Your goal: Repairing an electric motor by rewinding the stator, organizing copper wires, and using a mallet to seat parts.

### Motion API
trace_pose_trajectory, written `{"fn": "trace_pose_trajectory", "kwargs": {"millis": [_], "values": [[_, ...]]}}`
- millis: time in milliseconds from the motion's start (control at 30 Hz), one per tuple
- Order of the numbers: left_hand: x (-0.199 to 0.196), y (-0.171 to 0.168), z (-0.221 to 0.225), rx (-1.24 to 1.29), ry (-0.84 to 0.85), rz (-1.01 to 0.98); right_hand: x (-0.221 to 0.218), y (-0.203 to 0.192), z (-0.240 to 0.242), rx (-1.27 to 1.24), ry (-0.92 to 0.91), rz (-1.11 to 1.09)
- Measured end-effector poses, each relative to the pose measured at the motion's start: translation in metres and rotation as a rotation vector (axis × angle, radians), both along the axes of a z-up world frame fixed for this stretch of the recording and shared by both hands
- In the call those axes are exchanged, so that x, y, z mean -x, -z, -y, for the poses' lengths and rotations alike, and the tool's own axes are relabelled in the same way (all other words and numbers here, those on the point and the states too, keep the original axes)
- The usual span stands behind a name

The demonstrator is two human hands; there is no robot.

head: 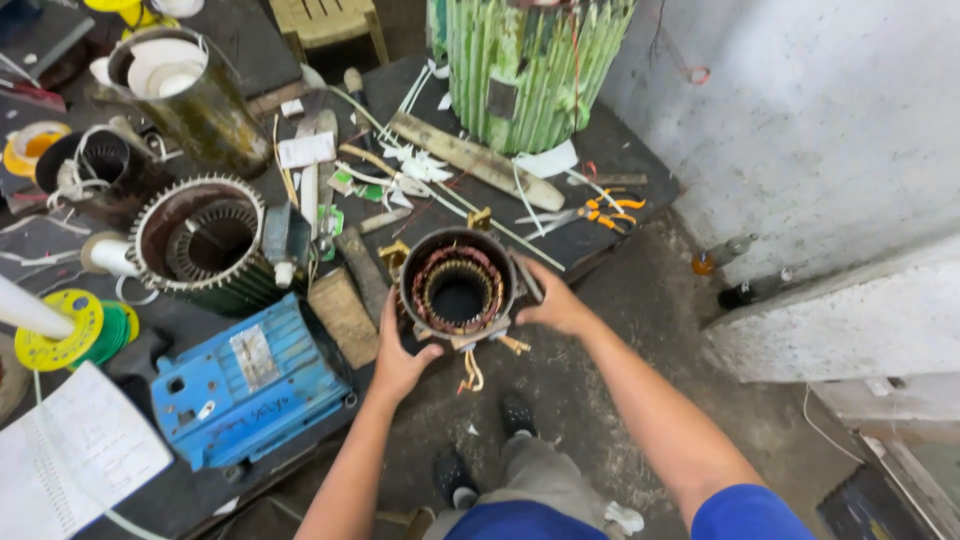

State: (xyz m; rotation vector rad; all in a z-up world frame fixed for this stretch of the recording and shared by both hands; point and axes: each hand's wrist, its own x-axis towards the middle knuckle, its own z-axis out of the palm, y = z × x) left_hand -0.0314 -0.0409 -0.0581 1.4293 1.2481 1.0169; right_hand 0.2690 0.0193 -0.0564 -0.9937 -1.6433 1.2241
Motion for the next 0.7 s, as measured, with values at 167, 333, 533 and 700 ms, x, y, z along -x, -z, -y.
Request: {"fn": "trace_pose_trajectory", "kwargs": {"millis": [167, 333, 533, 700], "values": [[0.002, 0.042, -0.030, -0.117, -0.125, -0.013, -0.006, 0.061, -0.033, -0.096, 0.042, 0.050], [-0.020, 0.070, -0.034, -0.213, -0.259, -0.003, 0.004, 0.052, -0.061, -0.250, -0.078, 0.031], [-0.050, 0.044, -0.063, -0.262, -0.462, 0.289, 0.019, 0.022, -0.096, -0.156, -0.060, -0.022], [-0.042, 0.035, -0.091, 0.472, -0.603, -0.034, 0.016, 0.049, -0.119, 0.163, 0.054, 0.014]]}}
